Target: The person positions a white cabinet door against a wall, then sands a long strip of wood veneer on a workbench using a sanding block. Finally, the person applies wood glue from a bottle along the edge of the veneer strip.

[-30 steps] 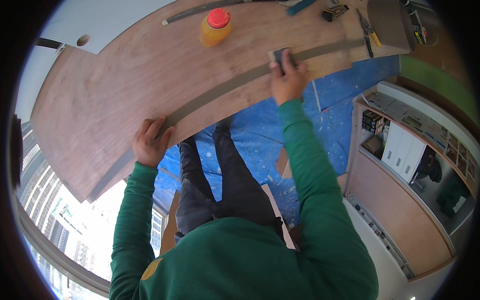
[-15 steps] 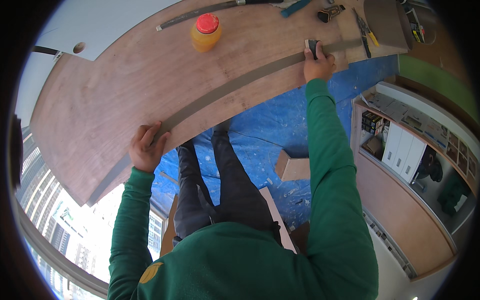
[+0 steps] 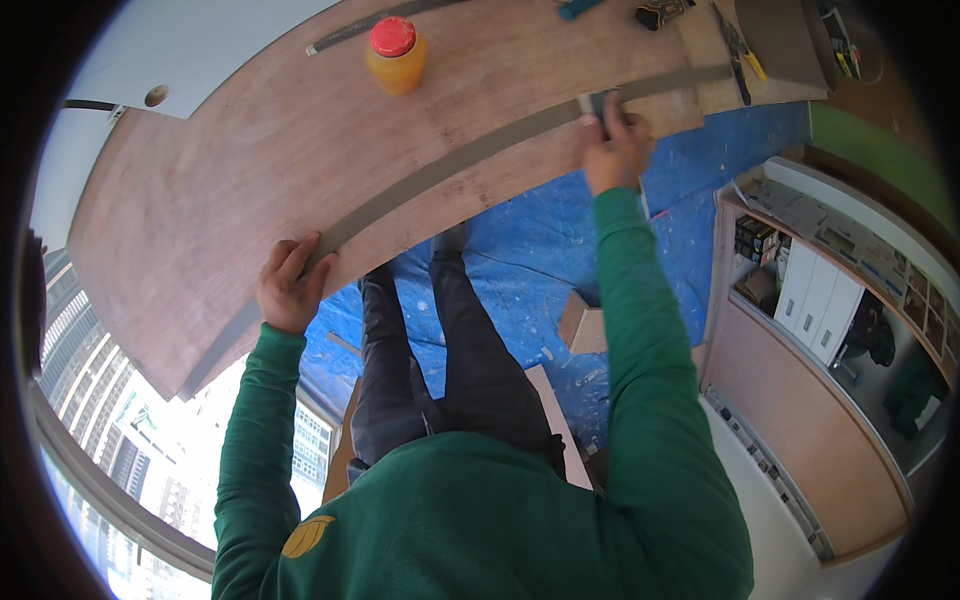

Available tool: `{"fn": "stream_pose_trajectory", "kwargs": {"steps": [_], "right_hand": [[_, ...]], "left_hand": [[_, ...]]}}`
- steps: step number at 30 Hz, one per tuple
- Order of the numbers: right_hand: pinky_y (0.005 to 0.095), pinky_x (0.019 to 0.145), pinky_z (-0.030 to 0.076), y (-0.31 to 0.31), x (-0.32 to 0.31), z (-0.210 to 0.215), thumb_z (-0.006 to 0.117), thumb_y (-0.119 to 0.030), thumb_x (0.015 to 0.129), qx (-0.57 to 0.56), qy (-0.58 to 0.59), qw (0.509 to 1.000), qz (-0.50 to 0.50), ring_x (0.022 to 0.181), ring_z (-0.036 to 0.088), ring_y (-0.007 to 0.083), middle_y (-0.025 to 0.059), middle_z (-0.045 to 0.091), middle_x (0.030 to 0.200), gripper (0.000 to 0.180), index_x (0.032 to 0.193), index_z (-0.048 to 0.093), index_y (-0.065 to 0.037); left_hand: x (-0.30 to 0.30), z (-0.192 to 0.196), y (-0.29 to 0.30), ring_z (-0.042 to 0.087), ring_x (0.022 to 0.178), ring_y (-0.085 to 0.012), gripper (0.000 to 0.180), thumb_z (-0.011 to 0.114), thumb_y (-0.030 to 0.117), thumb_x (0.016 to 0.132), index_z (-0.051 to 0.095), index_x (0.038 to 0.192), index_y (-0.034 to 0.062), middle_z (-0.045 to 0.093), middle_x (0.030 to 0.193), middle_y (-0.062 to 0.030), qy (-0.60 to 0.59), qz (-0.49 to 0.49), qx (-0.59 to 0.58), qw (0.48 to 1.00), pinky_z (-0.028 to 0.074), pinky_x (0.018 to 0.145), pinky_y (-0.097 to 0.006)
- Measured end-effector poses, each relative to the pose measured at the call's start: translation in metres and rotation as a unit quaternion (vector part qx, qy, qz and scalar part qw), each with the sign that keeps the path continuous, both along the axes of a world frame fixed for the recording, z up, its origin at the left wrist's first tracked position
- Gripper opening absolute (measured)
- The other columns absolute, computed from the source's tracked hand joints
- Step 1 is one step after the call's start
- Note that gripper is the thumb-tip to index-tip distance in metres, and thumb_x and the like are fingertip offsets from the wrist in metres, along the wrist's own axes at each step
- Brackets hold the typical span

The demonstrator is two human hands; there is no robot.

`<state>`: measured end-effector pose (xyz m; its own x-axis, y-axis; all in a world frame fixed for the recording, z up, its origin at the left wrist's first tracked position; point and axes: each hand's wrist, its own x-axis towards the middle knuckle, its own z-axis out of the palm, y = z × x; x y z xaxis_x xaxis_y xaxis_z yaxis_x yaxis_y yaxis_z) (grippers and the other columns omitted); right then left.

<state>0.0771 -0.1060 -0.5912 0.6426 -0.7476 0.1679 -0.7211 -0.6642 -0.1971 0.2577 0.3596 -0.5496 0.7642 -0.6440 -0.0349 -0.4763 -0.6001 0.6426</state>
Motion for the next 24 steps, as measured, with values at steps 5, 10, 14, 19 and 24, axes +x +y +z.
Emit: {"fn": "stream_pose_trajectory", "kwargs": {"steps": [5, 10, 14, 19, 24], "right_hand": [[0.0438, 0.1, 0.05, -0.097, -0.034, 0.026, 0.08, -0.037, 0.093, 0.145, -0.096, 0.983, -0.054, 0.106, 0.062, 0.0367, 0.0174, 0.061, 0.123, 0.059, 0.148, 0.065, -0.021], [0.0438, 0.101, 0.048, 0.045, -0.003, 0.06, 0.08, -0.035, 0.094, 0.03, 0.007, 0.987, 0.16, 0.111, 0.056, 0.0352, 0.0151, 0.058, 0.124, 0.062, 0.15, 0.062, -0.014], [0.0442, 0.1, 0.048, 0.073, 0.003, 0.059, 0.079, -0.033, 0.094, 0.103, -0.116, 0.987, 0.037, 0.11, 0.054, 0.0359, 0.0165, 0.056, 0.124, 0.06, 0.148, 0.064, -0.013], [0.0448, 0.098, 0.047, 0.095, -0.01, 0.071, 0.08, -0.032, 0.093, 0.1, -0.122, 0.984, 0.086, 0.111, 0.053, 0.0355, 0.0167, 0.056, 0.122, 0.059, 0.148, 0.064, -0.014], [0.0483, 0.098, 0.045, 0.128, 0.017, 0.06, 0.081, -0.031, 0.09, 0.064, -0.045, 0.974, 0.214, 0.111, 0.053, 0.0366, 0.0148, 0.058, 0.122, 0.06, 0.147, 0.065, -0.022]], "left_hand": [[-0.005, 0.004, -0.055, 0.07, 0.085, -0.0307, 0.032, 0.085, 0.021, 0.081, 0.077, 0.11, 0.01, 0.068, 0.094, -0.006, -0.02, -0.017, -0.026, 0.999, 0.057, 0.073, -0.043], [-0.018, -0.013, -0.121, 0.07, 0.087, -0.0306, 0.034, 0.084, 0.024, 0.083, 0.076, 0.114, 0.0118, 0.066, 0.096, -0.0062, -0.032, -0.023, -0.029, 0.999, 0.057, 0.073, -0.044], [-0.022, -0.015, -0.144, 0.07, 0.087, -0.0294, 0.037, 0.083, 0.024, 0.084, 0.076, 0.118, 0.0109, 0.067, 0.096, -0.0063, -0.035, -0.033, -0.038, 0.998, 0.058, 0.072, -0.043], [-0.019, -0.023, -0.134, 0.07, 0.086, -0.0295, 0.035, 0.082, 0.024, 0.085, 0.076, 0.117, 0.0087, 0.067, 0.097, -0.0064, -0.061, -0.046, -0.081, 0.994, 0.058, 0.074, -0.043], [-0.022, -0.022, -0.14, 0.07, 0.087, -0.0299, 0.036, 0.081, 0.024, 0.087, 0.075, 0.119, 0.0088, 0.068, 0.099, -0.0063, -0.054, -0.067, -0.093, 0.992, 0.058, 0.075, -0.042]]}}
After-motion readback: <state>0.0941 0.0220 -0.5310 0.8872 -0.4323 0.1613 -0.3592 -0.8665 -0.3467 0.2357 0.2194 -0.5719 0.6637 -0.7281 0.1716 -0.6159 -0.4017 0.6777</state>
